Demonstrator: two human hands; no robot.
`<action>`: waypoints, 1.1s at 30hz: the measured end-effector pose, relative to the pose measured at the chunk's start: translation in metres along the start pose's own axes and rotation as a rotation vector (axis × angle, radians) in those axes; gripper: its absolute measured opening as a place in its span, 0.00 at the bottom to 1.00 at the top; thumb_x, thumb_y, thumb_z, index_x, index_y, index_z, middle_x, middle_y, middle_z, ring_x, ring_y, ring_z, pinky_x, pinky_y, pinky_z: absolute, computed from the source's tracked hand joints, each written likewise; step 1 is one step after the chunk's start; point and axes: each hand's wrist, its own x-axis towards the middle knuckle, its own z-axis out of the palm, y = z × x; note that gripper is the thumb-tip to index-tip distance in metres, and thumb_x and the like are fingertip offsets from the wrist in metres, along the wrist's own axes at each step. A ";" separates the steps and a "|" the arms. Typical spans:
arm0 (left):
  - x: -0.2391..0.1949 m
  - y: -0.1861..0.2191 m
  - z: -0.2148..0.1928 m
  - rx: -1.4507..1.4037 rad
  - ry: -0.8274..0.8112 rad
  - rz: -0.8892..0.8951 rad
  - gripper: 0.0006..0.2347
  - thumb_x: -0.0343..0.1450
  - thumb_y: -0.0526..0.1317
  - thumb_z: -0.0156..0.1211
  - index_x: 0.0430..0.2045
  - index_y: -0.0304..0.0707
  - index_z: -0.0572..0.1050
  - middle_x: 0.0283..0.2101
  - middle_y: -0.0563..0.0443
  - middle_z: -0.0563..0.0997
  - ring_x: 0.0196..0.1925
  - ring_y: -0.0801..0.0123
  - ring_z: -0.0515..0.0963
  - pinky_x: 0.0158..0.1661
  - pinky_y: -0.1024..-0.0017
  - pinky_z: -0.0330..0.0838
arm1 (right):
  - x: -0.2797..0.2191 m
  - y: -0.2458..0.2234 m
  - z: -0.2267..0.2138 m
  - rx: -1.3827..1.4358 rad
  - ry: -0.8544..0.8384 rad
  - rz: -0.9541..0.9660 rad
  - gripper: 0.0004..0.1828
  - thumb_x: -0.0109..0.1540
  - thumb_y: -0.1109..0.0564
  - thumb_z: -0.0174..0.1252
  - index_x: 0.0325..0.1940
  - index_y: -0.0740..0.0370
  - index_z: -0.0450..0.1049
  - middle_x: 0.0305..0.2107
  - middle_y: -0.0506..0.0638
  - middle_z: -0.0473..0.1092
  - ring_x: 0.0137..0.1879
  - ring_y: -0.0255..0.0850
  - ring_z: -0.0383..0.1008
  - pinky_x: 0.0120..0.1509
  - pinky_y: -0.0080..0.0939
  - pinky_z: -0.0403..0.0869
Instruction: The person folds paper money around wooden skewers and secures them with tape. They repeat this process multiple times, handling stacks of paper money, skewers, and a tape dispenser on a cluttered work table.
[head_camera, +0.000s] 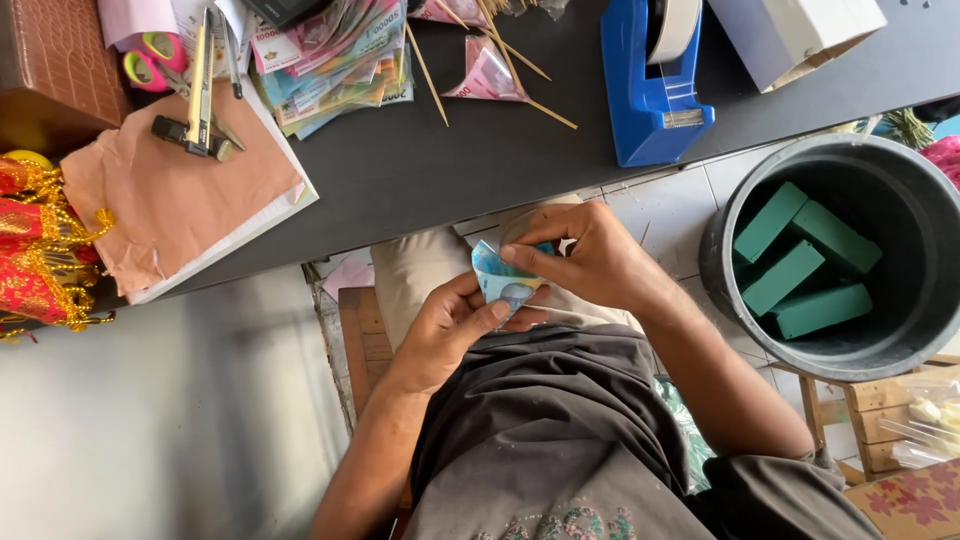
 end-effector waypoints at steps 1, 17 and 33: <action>0.000 -0.003 0.000 -0.042 0.006 0.003 0.15 0.76 0.33 0.57 0.56 0.26 0.71 0.48 0.38 0.84 0.52 0.56 0.84 0.54 0.54 0.80 | -0.001 -0.002 -0.001 0.005 0.004 -0.013 0.05 0.61 0.59 0.65 0.37 0.61 0.85 0.23 0.52 0.73 0.29 0.35 0.70 0.26 0.29 0.69; -0.009 -0.075 -0.015 -0.401 0.062 0.142 0.24 0.77 0.32 0.49 0.70 0.30 0.54 0.64 0.34 0.71 0.65 0.46 0.74 0.64 0.41 0.68 | -0.021 -0.005 0.015 -0.077 0.143 -0.007 0.06 0.58 0.63 0.68 0.40 0.63 0.83 0.27 0.53 0.72 0.32 0.40 0.72 0.27 0.34 0.72; -0.009 -0.055 -0.006 -0.410 0.070 0.138 0.26 0.78 0.50 0.48 0.70 0.44 0.50 0.57 0.33 0.77 0.60 0.53 0.79 0.60 0.52 0.74 | -0.028 0.014 0.028 -0.005 0.159 -0.010 0.06 0.60 0.59 0.69 0.42 0.56 0.82 0.29 0.51 0.75 0.43 0.42 0.75 0.50 0.46 0.72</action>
